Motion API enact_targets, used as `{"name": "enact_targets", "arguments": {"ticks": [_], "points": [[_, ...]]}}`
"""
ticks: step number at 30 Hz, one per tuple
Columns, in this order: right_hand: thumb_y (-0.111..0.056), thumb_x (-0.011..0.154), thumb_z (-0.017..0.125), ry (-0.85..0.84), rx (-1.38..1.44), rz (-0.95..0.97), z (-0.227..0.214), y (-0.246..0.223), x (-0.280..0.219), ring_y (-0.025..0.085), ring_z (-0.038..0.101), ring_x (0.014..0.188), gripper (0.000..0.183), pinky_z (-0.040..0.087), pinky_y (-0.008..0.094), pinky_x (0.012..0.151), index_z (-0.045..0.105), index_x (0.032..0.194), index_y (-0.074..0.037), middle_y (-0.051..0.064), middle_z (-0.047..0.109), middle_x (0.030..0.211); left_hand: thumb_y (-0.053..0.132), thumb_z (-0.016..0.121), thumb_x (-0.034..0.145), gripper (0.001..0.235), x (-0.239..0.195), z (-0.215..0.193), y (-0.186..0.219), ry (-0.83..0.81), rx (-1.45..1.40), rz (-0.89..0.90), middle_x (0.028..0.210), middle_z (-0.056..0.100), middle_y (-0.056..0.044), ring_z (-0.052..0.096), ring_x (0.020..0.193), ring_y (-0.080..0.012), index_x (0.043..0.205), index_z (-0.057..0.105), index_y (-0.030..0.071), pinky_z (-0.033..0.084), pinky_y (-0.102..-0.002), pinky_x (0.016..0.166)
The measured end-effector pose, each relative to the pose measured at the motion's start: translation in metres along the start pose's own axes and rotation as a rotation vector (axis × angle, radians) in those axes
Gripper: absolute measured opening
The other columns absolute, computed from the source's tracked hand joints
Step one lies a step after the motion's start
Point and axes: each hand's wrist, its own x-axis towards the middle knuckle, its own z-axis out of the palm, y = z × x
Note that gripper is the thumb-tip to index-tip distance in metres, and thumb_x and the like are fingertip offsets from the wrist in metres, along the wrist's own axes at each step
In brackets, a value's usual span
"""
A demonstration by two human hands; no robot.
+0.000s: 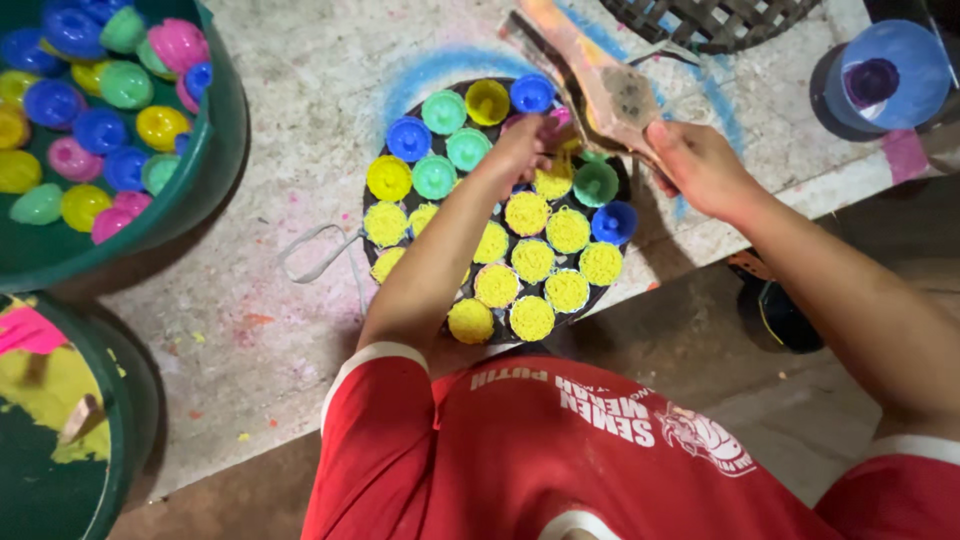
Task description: The person scoops yellow paste from a green bucket using a wooden stick and fills small colorful plastic molds arranged in a black tray. They repeatedly transfer the paste into the molds, occasionally adjusting the tray or the molds with their hands.
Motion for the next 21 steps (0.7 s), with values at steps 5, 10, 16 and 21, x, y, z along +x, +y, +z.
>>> {"name": "enact_targets", "arguments": {"ticks": [5,10,16,21], "points": [[-0.06,0.111,0.036,0.108,0.005,-0.035,-0.005,0.022,0.007,0.014,0.054,0.058,0.065,0.042,0.032,0.054,0.061,0.089,-0.005,0.004,0.057,0.066,0.03,0.064,0.092,0.062,-0.056,-0.012,-0.018,0.115,0.778,0.509,0.086,0.072,-0.012,0.067,0.06,-0.0246,0.148,0.042,0.016,0.05,-0.038,0.045],[-0.066,0.107,0.022,0.004,0.046,0.043,-0.007,0.02,0.004,0.016,0.056,0.054,0.073,0.043,0.033,0.052,0.064,0.091,-0.008,0.005,0.06,0.064,0.048,0.078,0.083,0.073,-0.108,-0.02,0.015,0.317,1.355,0.69,0.089,0.073,-0.016,0.073,0.08,-0.0342,0.144,0.049,0.021,0.057,-0.047,0.066],[-0.069,0.1,0.029,-0.638,0.159,0.357,0.015,-0.029,0.032,0.015,0.055,0.053,0.068,0.037,0.033,0.047,0.066,0.095,-0.012,0.005,0.064,0.063,0.042,0.069,0.094,0.036,-0.075,-0.021,0.068,-0.252,-0.894,0.612,0.103,0.07,0.0,0.064,0.104,-0.0185,0.116,0.059,0.016,0.048,-0.044,0.101],[-0.073,0.1,0.028,-0.352,-0.239,0.214,0.031,-0.063,0.055,0.019,0.061,0.054,0.084,0.05,0.036,0.055,0.069,0.081,-0.002,0.009,0.063,0.061,0.046,0.066,0.096,0.037,-0.059,-0.03,0.075,-0.044,-1.116,0.747,0.068,0.043,0.004,0.046,0.066,-0.0137,0.082,0.047,0.017,0.047,-0.038,0.08]]}}
